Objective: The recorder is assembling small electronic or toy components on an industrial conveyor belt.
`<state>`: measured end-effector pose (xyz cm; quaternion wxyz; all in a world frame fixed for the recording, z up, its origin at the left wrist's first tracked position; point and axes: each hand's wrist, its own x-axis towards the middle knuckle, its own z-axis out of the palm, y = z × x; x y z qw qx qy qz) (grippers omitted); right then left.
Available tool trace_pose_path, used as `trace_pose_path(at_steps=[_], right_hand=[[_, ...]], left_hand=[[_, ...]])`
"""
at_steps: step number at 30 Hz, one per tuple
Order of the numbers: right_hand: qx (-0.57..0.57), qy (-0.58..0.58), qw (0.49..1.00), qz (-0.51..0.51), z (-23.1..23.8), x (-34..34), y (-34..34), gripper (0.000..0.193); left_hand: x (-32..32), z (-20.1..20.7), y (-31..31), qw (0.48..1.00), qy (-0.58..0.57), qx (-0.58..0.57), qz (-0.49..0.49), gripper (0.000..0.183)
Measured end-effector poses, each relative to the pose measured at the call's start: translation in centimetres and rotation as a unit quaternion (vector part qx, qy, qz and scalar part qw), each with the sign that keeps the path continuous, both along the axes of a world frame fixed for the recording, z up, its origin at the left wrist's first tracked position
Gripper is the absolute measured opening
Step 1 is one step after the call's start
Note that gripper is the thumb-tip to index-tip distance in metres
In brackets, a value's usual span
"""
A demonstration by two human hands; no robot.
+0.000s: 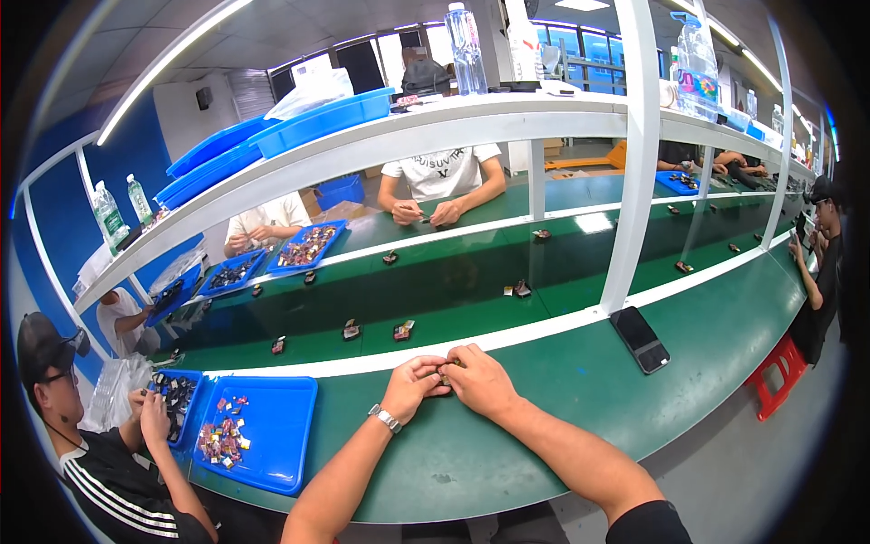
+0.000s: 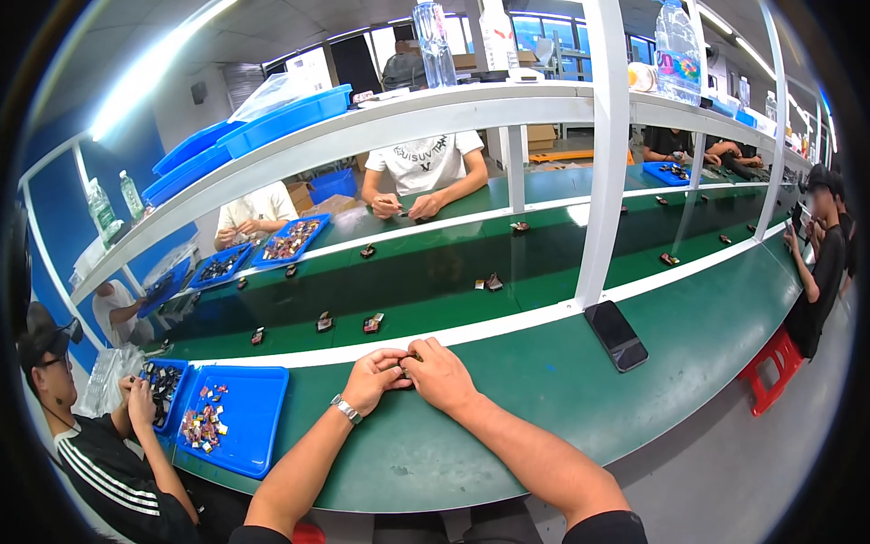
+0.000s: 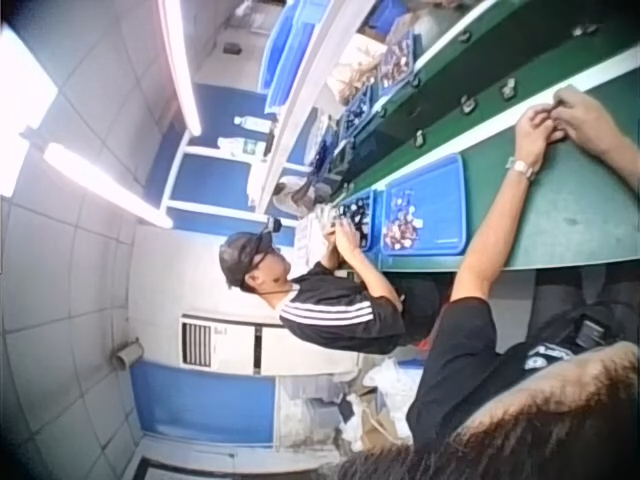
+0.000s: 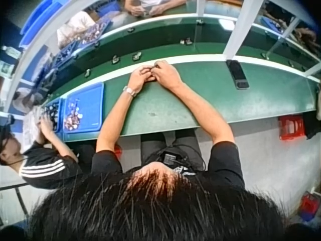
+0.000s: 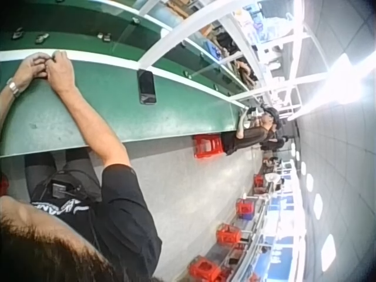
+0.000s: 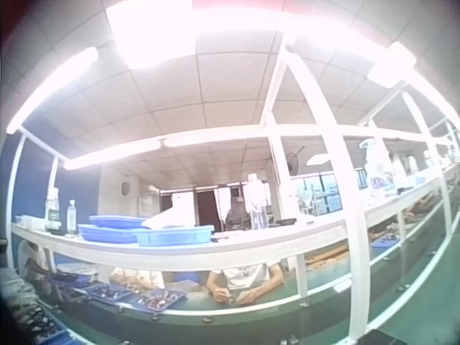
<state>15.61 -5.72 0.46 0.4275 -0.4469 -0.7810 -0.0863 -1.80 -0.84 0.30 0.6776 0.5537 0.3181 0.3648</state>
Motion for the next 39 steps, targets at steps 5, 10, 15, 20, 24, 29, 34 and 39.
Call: trace_pose_path(at_steps=[5,10,15,20,24,29,34,39], right_hand=[[-0.005,0.003,1.0,-0.002,-0.4,-0.1,0.2,0.011],[-0.01,0.022,1.0,-0.002,-0.3,-0.3,0.1,0.012],[-0.06,0.164,0.984,0.029,0.2,-0.2,0.2,0.012],[-0.186,0.259,0.948,0.017,0.0,0.2,0.4,0.012],[-0.221,0.254,0.941,0.027,0.2,0.6,0.4,0.015],[-0.231,0.255,0.939,0.023,-0.1,0.5,0.4,0.016],[-0.316,0.287,0.903,0.042,1.1,0.5,1.6,0.018],[-0.325,0.289,0.9,0.047,0.3,3.5,7.0,0.023]], left_hand=[[0.1,-0.1,0.0,1.0,-0.004,0.007,0.0,0.027],[0.5,0.0,-0.3,1.0,0.003,0.015,0.027,0.022],[0.6,-0.5,-0.2,0.998,0.007,0.032,0.051,0.019],[1.3,-0.7,-0.5,0.993,0.059,0.075,0.076,0.016],[1.6,-0.7,-0.7,0.989,0.074,0.099,0.078,0.015],[1.4,-1.4,-0.5,0.986,0.065,0.132,0.075,0.014],[0.9,-1.5,-0.2,0.986,0.071,0.128,0.084,0.019],[1.4,-0.8,-0.5,0.989,-0.009,0.086,0.117,0.035]])
